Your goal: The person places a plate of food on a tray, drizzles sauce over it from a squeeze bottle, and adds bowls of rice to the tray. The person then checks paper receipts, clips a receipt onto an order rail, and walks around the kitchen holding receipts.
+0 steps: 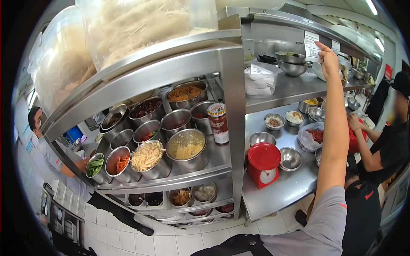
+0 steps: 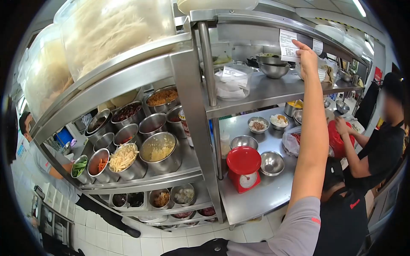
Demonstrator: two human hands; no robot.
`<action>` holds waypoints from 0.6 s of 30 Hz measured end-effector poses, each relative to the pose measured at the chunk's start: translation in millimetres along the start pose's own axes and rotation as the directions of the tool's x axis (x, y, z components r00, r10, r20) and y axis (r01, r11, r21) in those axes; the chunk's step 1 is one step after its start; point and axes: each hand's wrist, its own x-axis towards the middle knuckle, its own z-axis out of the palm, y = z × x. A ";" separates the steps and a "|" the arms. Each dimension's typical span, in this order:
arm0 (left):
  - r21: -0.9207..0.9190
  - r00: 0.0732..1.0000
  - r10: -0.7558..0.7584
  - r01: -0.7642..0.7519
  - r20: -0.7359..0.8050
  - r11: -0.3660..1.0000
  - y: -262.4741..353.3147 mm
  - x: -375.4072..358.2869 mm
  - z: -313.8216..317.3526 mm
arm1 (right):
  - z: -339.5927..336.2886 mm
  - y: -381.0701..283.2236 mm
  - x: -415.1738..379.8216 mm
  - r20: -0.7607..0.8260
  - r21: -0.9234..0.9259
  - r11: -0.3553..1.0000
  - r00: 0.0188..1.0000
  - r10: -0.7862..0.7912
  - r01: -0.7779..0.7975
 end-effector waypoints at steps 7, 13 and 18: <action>-0.036 0.982 -0.154 0.151 -0.112 0.988 -70.2 -65.1 -1.3 | -53.2 63.6 122.3 0.136 -0.116 0.986 0.985 -0.107 0.124; -0.136 0.989 -0.129 0.119 -0.067 0.984 -29.8 -92.2 -11.2 | -7.4 -32.1 7.8 -0.473 -0.330 0.888 0.758 -0.449 0.320; -0.105 0.981 -0.182 0.175 -0.067 0.979 -56.7 -102.4 -42.8 | 34.7 -109.8 -132.0 -0.227 0.473 0.607 0.754 -0.616 0.639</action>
